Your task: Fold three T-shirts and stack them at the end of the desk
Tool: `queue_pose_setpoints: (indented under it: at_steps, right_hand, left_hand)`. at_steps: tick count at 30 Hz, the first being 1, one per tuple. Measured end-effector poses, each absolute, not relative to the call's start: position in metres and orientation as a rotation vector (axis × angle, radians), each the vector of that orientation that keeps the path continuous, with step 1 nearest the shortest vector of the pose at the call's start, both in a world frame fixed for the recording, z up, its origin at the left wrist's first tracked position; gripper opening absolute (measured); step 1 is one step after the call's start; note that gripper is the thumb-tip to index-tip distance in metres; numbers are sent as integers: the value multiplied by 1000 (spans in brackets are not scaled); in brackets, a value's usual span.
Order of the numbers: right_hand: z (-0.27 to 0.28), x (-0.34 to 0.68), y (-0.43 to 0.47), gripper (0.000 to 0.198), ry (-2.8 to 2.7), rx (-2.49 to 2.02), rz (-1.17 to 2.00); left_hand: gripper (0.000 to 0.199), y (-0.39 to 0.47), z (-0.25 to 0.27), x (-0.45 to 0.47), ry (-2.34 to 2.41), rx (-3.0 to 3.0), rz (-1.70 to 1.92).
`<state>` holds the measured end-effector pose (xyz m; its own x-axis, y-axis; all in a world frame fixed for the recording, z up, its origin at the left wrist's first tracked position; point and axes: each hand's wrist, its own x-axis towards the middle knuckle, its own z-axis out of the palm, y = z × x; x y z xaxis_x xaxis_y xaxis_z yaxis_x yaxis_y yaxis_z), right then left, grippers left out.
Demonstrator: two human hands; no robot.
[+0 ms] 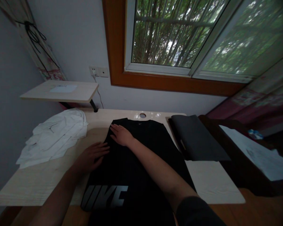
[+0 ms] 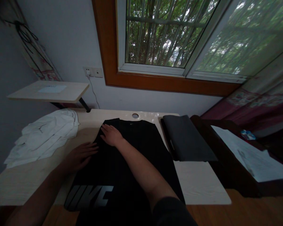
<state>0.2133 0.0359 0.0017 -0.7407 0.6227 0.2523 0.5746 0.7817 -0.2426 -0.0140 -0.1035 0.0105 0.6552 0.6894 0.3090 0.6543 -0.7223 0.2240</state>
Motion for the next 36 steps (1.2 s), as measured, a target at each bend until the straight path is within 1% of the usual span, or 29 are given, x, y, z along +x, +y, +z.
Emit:
queue_pose_setpoints:
  at_steps: [4,9,15,21,25,29,33,36]
  right_hand:
    - [1,211,47,60,-2674,-1025,247]
    - [1,206,60,63,-2681,-1093,276]
    - [1,204,57,62,-2654,-1105,246]
    - [8,220,40,55,-2582,-1146,237]
    - [21,262,25,52,-2493,-1136,196]
    - [31,332,11,53,-2414,-1288,130]
    - [28,412,-5,55,-2340,-1477,86]
    - [20,457,-20,54,-2321,-1527,92]
  left_hand:
    - [50,-103,10,-16,1108,2754,583]
    - [49,-103,11,-15,1091,2723,634]
    - [46,-103,8,-16,1109,2743,623]
    - [42,-104,12,-14,1131,2738,650]
    - [42,-105,15,-12,1137,2736,661]
    - [41,-106,12,-14,1165,2739,684]
    - [36,-102,8,-14,1215,2730,805]
    - [35,-93,11,0,1266,2719,841]
